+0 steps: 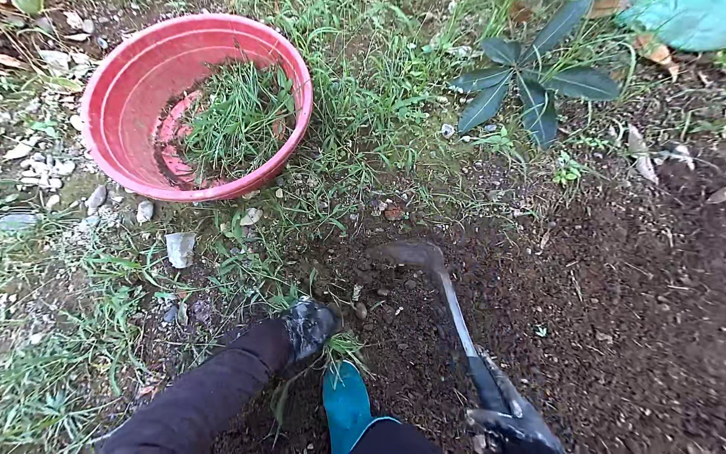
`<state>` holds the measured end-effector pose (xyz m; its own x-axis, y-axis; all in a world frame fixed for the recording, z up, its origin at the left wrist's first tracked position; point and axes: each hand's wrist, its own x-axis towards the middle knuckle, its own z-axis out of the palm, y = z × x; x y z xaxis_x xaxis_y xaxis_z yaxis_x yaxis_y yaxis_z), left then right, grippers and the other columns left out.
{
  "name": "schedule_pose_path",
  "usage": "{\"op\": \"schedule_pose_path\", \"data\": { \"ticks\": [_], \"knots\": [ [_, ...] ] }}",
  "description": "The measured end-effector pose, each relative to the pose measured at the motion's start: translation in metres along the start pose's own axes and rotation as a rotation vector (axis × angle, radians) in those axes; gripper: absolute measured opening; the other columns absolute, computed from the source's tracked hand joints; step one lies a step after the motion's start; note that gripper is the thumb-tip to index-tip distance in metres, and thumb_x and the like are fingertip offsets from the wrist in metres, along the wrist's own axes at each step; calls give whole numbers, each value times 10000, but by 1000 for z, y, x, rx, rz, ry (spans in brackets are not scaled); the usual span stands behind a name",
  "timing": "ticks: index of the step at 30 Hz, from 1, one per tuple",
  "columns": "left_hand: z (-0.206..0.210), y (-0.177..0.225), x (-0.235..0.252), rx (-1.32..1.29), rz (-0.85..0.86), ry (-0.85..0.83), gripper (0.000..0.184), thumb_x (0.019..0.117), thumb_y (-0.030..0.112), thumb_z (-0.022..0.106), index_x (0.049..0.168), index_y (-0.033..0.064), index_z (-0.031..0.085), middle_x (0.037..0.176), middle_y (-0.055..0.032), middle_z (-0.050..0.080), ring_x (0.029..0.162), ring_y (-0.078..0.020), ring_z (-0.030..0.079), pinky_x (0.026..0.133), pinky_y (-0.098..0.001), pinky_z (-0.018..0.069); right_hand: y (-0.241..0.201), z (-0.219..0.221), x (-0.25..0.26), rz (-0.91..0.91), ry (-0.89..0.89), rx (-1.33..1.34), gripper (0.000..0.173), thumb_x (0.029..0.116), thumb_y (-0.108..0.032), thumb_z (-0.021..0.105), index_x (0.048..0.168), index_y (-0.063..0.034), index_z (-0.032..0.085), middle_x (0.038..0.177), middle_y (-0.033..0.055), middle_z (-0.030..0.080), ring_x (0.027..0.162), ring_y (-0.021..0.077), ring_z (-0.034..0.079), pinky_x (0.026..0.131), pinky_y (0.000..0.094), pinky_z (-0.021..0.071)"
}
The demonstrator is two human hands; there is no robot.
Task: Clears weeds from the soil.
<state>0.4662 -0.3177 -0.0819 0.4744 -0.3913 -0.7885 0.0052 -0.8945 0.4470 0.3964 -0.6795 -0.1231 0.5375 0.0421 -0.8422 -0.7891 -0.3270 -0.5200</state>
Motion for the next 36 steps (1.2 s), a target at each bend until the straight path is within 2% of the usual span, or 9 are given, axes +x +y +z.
{"op": "schedule_pose_path", "data": {
  "ticks": [4, 11, 13, 18, 22, 24, 28, 33, 36],
  "knots": [
    [30, -10, 58, 96, 19, 219, 312, 1075, 176, 468, 1320, 52, 617, 1271, -243, 654, 1174, -470, 627, 979, -653, 490, -31, 23, 37, -194, 47, 270, 734, 987, -188, 605, 1577, -117, 173, 799, 16, 572, 573, 122, 593, 515, 338, 560],
    [6, -31, 22, -54, -310, 270, 633, 1029, 143, 555, 1611, 107, 310, 1370, -273, 608, 1202, -479, 626, 988, -672, 482, 17, 21, 24, 10, -165, -169, 1102, 773, -130, 784, 1639, -151, 103, 1241, 225, 582, 827, 260, 643, 676, 471, 566],
    [-1, -49, 14, -5, -407, 231, 571, 1024, 129, 555, 1564, 66, 381, 1381, -280, 591, 1227, -492, 602, 991, -679, 474, 9, 10, 12, -37, -140, -179, 1099, 771, -131, 792, 1646, -177, 130, 1306, 236, 578, 868, 280, 665, 682, 489, 578],
    [-17, -55, 44, 12, -377, 361, 460, 1102, 256, 412, 1556, 193, 441, 1419, -201, 604, 1229, -467, 614, 1006, -657, 474, -61, 57, 58, -196, 19, 232, 1085, 796, -88, 735, 1637, -252, 68, 927, 107, 608, 566, 181, 601, 492, 392, 557],
    [-44, -53, 86, 242, -134, 453, 664, 1055, 10, 396, 1654, 255, 248, 1713, -24, 263, 1282, -407, 597, 970, -603, 508, -55, 87, 91, -102, -102, -19, 1048, 859, -41, 718, 1643, -266, 60, 957, 172, 631, 598, 238, 607, 539, 448, 552],
    [-59, -62, 111, -5, -67, 641, 490, 1093, 114, 404, 1580, 172, 428, 1623, -73, 437, 1350, -379, 562, 1094, -587, 443, -48, 78, 89, -70, -113, -90, 1086, 825, -52, 742, 1649, -296, 78, 1043, 206, 621, 616, 258, 595, 537, 457, 534],
    [-98, -62, 117, -236, -322, 554, 527, 1111, 115, 413, 1624, 107, 293, 1697, -121, 273, 1502, -341, 395, 1213, -530, 321, -68, 67, 67, -195, 32, 146, 1092, 765, -51, 751, 1644, -245, 132, 1005, 151, 621, 581, 198, 594, 480, 392, 537],
    [-92, -59, 111, -85, -582, 413, 466, 1070, 197, 491, 1510, 47, 461, 1473, -271, 532, 1297, -486, 562, 1030, -662, 456, -96, 89, 81, -286, 61, 272, 817, 855, -44, 696, 1531, -67, 238, 869, 75, 613, 596, 149, 624, 536, 357, 579],
    [-73, -59, 90, -58, -490, 398, 384, 1061, 159, 485, 1395, -10, 572, 1391, -281, 594, 1304, -472, 559, 1076, -651, 418, -57, 84, 83, -69, -191, -109, 1023, 856, -97, 733, 1641, -208, 85, 960, 184, 640, 640, 264, 632, 582, 472, 564]
  ]
}}
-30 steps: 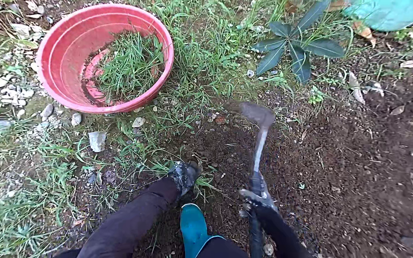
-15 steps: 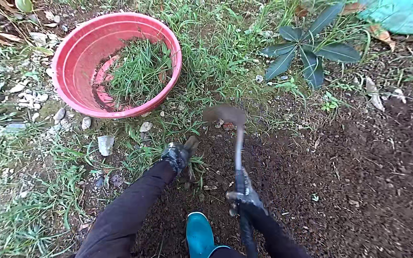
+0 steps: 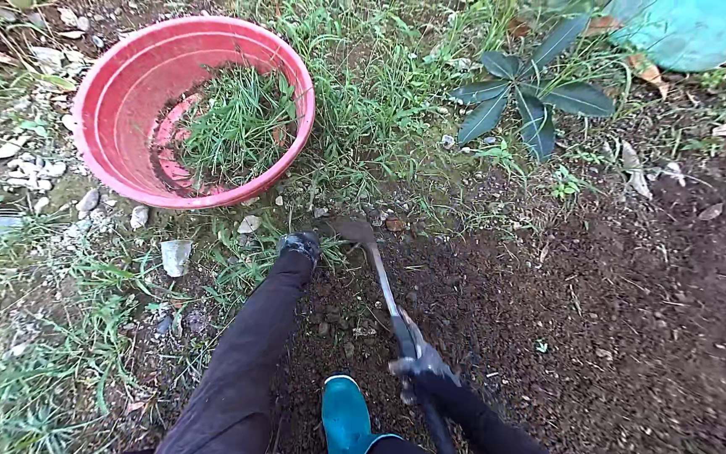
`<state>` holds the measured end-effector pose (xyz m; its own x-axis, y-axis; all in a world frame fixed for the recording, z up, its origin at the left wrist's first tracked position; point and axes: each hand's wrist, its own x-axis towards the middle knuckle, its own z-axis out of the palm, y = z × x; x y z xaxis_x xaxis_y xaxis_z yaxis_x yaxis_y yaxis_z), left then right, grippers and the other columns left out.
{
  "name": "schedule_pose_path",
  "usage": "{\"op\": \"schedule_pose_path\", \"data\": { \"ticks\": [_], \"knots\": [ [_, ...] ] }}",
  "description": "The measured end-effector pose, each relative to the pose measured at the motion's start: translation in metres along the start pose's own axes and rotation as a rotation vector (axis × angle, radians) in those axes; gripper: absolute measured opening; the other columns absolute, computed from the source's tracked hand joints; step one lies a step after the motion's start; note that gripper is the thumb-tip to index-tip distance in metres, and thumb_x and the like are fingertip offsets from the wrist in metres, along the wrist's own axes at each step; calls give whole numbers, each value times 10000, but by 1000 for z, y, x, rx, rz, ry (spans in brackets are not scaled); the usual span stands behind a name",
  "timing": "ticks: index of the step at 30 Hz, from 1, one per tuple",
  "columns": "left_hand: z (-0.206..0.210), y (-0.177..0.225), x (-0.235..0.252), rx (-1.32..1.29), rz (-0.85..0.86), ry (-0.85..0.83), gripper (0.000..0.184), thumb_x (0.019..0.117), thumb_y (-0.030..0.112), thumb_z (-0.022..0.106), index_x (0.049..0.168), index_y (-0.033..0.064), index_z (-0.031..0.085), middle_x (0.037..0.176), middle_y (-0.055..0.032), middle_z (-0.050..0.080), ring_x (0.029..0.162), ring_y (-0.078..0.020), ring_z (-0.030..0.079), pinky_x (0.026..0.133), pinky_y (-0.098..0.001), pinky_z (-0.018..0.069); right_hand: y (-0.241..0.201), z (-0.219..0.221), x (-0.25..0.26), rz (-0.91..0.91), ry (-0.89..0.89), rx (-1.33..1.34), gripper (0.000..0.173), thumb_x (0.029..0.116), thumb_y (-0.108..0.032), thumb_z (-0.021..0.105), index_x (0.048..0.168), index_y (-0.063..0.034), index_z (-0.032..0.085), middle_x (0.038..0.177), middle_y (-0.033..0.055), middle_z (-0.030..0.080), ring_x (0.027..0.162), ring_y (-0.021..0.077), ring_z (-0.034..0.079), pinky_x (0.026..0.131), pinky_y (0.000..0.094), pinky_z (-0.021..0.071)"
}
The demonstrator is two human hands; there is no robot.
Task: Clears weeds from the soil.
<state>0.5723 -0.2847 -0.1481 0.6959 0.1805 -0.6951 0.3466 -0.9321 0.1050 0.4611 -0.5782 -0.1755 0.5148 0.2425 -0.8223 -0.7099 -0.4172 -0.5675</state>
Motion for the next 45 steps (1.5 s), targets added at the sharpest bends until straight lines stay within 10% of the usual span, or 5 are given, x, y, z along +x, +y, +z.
{"op": "schedule_pose_path", "data": {
  "ticks": [14, 23, 27, 36, 45],
  "knots": [
    [53, -20, -100, 131, 473, -279, 331, 1020, 147, 555, 1319, 28, 633, 1304, -248, 639, 1206, -454, 612, 973, -659, 474, 3, 11, 6, -10, -54, -183, 1066, 836, -96, 761, 1649, -239, 86, 1091, 267, 635, 723, 350, 650, 643, 551, 559],
    [9, -29, 5, -115, -54, 136, 713, 1033, 94, 547, 1656, 128, 201, 1697, -186, 231, 1328, -470, 545, 1009, -638, 493, -47, 6, -18, -310, 230, 223, 1087, 765, -84, 745, 1643, -244, 123, 1059, 132, 625, 626, 211, 637, 492, 402, 570],
    [20, -47, 19, -129, -209, 128, 362, 1014, 226, 571, 1329, 64, 646, 1336, -235, 647, 1249, -431, 608, 1013, -665, 465, -75, 3, -15, -416, 313, 309, 1158, 713, -114, 745, 1646, -232, 69, 1004, 89, 612, 578, 155, 634, 466, 349, 576],
    [65, -59, -86, 1, 317, -285, 317, 1007, 153, 587, 1237, -57, 646, 1217, -299, 658, 1187, -473, 619, 978, -671, 474, -59, 15, -16, -381, 255, 354, 1051, 751, -98, 717, 1612, -132, 115, 939, 58, 612, 606, 138, 653, 494, 337, 590],
    [36, -32, -58, 82, 171, 17, 683, 1004, 37, 540, 1632, 100, 282, 1688, -192, 261, 1314, -482, 551, 992, -645, 491, -22, 10, -8, -101, 28, -25, 1109, 773, -79, 759, 1648, -308, 116, 1056, 187, 622, 593, 236, 588, 508, 436, 535]
  ]
}}
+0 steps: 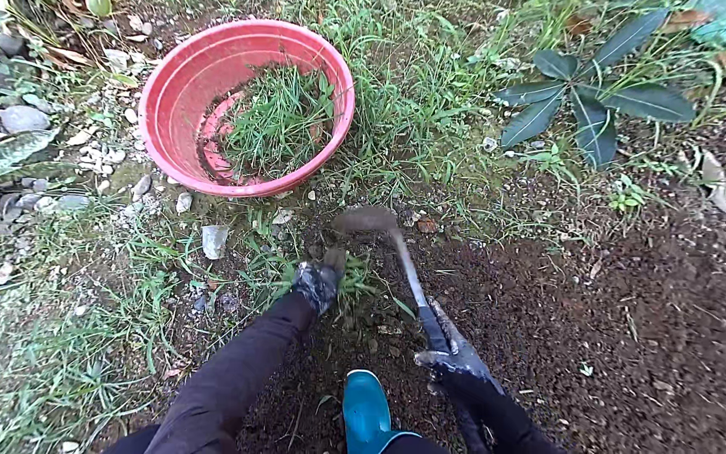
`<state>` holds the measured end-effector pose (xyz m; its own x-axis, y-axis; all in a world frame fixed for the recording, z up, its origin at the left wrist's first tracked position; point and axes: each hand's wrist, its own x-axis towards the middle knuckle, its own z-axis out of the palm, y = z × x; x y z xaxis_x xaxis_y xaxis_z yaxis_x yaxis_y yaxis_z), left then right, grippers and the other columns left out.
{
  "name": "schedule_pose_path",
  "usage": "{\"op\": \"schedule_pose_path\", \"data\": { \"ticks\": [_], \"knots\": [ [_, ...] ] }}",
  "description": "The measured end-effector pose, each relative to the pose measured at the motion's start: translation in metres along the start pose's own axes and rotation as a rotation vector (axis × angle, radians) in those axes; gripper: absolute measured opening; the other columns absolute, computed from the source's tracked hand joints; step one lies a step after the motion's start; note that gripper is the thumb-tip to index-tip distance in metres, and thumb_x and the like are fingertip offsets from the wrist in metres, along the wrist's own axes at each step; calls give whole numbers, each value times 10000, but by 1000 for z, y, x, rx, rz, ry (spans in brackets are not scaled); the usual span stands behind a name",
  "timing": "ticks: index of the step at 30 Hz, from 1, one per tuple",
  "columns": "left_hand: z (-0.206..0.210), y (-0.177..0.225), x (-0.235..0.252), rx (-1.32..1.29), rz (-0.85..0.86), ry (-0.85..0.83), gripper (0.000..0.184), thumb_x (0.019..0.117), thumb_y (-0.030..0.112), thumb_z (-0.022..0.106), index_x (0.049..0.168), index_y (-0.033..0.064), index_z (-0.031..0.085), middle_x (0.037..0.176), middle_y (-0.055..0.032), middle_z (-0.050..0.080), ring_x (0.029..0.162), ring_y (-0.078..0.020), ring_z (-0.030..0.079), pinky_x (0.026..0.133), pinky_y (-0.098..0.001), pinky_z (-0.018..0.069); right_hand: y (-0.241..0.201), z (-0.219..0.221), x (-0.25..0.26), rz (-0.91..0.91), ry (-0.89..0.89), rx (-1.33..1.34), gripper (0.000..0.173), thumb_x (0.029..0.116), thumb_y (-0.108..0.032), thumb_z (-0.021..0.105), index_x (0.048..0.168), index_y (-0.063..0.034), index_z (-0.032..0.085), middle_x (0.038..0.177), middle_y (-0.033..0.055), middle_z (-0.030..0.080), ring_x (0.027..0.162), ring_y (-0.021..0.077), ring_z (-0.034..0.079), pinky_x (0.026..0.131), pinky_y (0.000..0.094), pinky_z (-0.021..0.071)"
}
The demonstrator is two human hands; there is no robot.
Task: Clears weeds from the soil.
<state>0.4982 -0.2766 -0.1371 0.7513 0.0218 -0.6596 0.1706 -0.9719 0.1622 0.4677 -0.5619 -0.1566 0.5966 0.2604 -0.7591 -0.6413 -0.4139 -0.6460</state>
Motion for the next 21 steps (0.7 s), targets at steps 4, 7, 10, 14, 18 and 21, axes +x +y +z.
{"op": "schedule_pose_path", "data": {
  "ticks": [4, 7, 10, 14, 18, 21],
  "knots": [
    [0, -19, 72, -162, -308, 164, 568, 1036, 142, 525, 1575, 61, 368, 1529, -270, 462, 1255, -495, 583, 983, -656, 503, -37, 17, 6, -148, 158, 248, 1102, 786, -76, 743, 1644, -243, 72, 984, 134, 619, 587, 202, 618, 496, 396, 568],
    [0, -31, 85, -226, -354, 113, 403, 1047, 249, 497, 1364, 28, 612, 1359, -279, 619, 1270, -470, 588, 1047, -640, 453, -43, 18, 10, -166, 176, 240, 1095, 792, -56, 730, 1648, -236, 72, 950, 122, 616, 549, 185, 610, 474, 369, 566],
    [-20, -27, 70, -221, -328, 3, 394, 1034, 231, 533, 1375, 47, 606, 1391, -239, 609, 1307, -432, 568, 1050, -654, 444, -29, 13, 10, -111, 145, 176, 1113, 766, -81, 758, 1650, -255, 104, 979, 143, 640, 555, 201, 617, 478, 383, 564],
    [-18, -30, 55, -259, -263, 18, 413, 1027, 222, 545, 1403, 55, 588, 1399, -225, 608, 1320, -416, 563, 1057, -652, 440, -32, 13, 7, -130, 168, 243, 1125, 740, -58, 749, 1649, -256, 115, 991, 126, 629, 564, 186, 618, 468, 370, 561],
    [-14, -36, 51, -252, -270, 5, 440, 1027, 223, 543, 1434, 55, 557, 1417, -221, 596, 1320, -410, 565, 1049, -648, 451, -37, 21, 13, -165, 182, 258, 1044, 782, -64, 731, 1628, -211, 136, 952, 116, 620, 580, 184, 636, 488, 373, 582],
    [-16, -32, 49, -219, -301, 3, 433, 1030, 212, 541, 1435, 60, 557, 1418, -224, 595, 1313, -419, 568, 1039, -653, 453, -9, 16, 17, -28, -9, -162, 1026, 848, -94, 735, 1648, -208, 103, 1014, 228, 654, 675, 295, 644, 618, 492, 563]
  ]
}}
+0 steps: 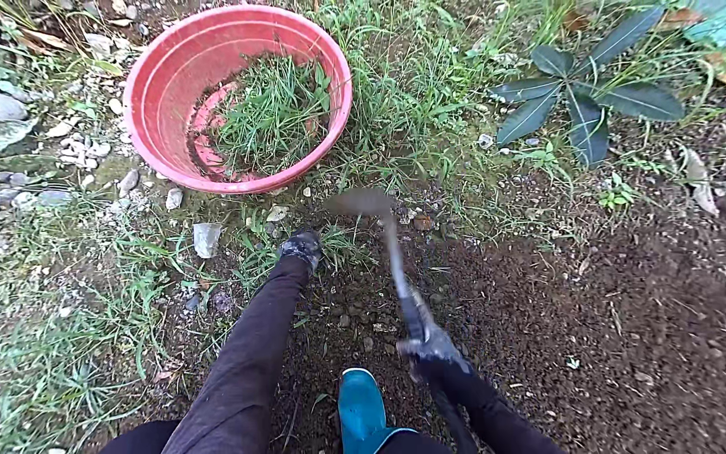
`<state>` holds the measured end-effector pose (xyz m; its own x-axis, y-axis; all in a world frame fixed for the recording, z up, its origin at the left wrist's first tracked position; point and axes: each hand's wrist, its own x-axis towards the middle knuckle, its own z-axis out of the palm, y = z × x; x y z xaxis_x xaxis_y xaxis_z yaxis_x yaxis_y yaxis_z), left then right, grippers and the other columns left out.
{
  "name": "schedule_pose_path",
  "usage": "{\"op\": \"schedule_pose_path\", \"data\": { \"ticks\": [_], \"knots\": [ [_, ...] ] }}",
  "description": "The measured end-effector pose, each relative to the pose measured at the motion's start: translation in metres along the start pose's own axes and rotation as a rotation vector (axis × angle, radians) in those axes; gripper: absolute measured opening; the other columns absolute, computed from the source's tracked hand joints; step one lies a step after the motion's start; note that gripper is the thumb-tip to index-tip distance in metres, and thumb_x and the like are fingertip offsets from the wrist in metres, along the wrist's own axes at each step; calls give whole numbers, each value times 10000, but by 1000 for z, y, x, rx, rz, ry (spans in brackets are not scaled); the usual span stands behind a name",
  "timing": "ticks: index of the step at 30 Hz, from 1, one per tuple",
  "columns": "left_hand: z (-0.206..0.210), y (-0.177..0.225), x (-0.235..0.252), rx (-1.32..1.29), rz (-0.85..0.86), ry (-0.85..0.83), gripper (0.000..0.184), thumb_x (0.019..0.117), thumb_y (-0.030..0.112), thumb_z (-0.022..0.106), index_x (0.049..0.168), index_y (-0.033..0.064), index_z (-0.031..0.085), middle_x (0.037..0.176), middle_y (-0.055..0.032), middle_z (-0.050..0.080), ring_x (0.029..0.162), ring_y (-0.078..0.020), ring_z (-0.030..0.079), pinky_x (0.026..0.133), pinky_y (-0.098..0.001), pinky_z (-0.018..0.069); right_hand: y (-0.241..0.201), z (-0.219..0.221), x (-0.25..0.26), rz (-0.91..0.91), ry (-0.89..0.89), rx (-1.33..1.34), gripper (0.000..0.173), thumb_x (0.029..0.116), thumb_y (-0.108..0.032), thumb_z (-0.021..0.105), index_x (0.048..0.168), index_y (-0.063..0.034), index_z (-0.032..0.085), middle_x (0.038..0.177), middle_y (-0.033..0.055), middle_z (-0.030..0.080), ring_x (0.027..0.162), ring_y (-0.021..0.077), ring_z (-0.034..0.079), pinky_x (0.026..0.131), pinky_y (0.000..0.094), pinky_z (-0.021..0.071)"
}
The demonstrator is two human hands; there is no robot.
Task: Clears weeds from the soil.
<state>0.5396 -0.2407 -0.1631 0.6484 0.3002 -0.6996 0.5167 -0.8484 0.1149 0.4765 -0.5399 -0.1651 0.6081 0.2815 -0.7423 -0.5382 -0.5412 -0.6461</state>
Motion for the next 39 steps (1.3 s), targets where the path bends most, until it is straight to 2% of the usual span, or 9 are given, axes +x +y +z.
{"op": "schedule_pose_path", "data": {
  "ticks": [4, 10, 14, 18, 22, 26, 31, 34, 39],
  "knots": [
    [1, 3, 5, 24, -24, 34, 413, 1032, 203, 531, 1412, 45, 567, 1389, -242, 606, 1282, -448, 580, 1013, -667, 464, 7, -5, -10, 78, -29, 38, 1079, 804, -68, 757, 1646, -338, 139, 1119, 219, 625, 656, 274, 606, 561, 459, 534],
    [10, 8, 32, -25, -80, 84, 401, 1011, 272, 570, 1360, 82, 626, 1355, -216, 638, 1276, -414, 591, 1019, -651, 464, -26, 8, -2, -107, 159, 375, 1052, 815, -80, 737, 1634, -184, 84, 965, 124, 627, 619, 199, 652, 526, 390, 591],
    [2, 2, 10, 3, 49, 14, 411, 1023, 233, 556, 1392, 56, 599, 1406, -222, 603, 1323, -420, 555, 1056, -658, 438, 15, -3, -2, 123, -123, -69, 1077, 825, -125, 758, 1650, -270, 81, 1067, 254, 649, 718, 341, 655, 646, 546, 561],
    [5, -14, -19, 100, 185, -44, 390, 1018, 183, 546, 1378, 40, 593, 1365, -238, 618, 1278, -438, 583, 1021, -672, 458, 6, -15, -24, 75, -55, 188, 1138, 731, -81, 769, 1646, -308, 132, 1075, 177, 613, 609, 234, 597, 496, 430, 536],
    [28, -18, -59, 118, 345, -152, 382, 1009, 149, 566, 1366, 18, 605, 1349, -254, 622, 1271, -447, 581, 1026, -667, 447, -25, -4, -6, -24, 48, 359, 1117, 753, -67, 738, 1633, -247, 73, 972, 120, 607, 582, 198, 612, 487, 396, 558],
    [39, -11, -111, 174, 520, -302, 345, 1068, 150, 453, 1304, -51, 606, 1272, -315, 636, 1215, -492, 602, 1007, -664, 451, 7, -4, -13, 119, -162, 52, 1086, 826, -79, 760, 1645, -271, 73, 992, 209, 637, 633, 291, 623, 560, 498, 553],
    [14, -5, -107, 195, 336, -136, 512, 1083, 91, 412, 1586, 23, 350, 1572, -261, 434, 1364, -473, 514, 1083, -633, 431, 16, -36, -56, 120, -104, -12, 1126, 744, -80, 792, 1646, -304, 157, 1236, 242, 615, 809, 339, 670, 638, 539, 572],
    [-6, 4, -63, 49, 98, -94, 552, 1112, 90, 361, 1637, 49, 195, 1701, -172, 233, 1504, -358, 384, 1203, -500, 333, -13, -30, -52, -42, 19, 212, 1139, 718, -104, 766, 1644, -248, 118, 977, 114, 617, 603, 203, 617, 495, 400, 558],
    [14, -28, -18, 159, -101, -122, 454, 1029, 182, 550, 1446, 2, 521, 1402, -289, 579, 1310, -478, 548, 1054, -675, 434, -14, 4, -18, 5, -47, 254, 1040, 827, -66, 729, 1625, -209, 78, 876, 115, 621, 570, 207, 617, 511, 407, 565]
  ]
}}
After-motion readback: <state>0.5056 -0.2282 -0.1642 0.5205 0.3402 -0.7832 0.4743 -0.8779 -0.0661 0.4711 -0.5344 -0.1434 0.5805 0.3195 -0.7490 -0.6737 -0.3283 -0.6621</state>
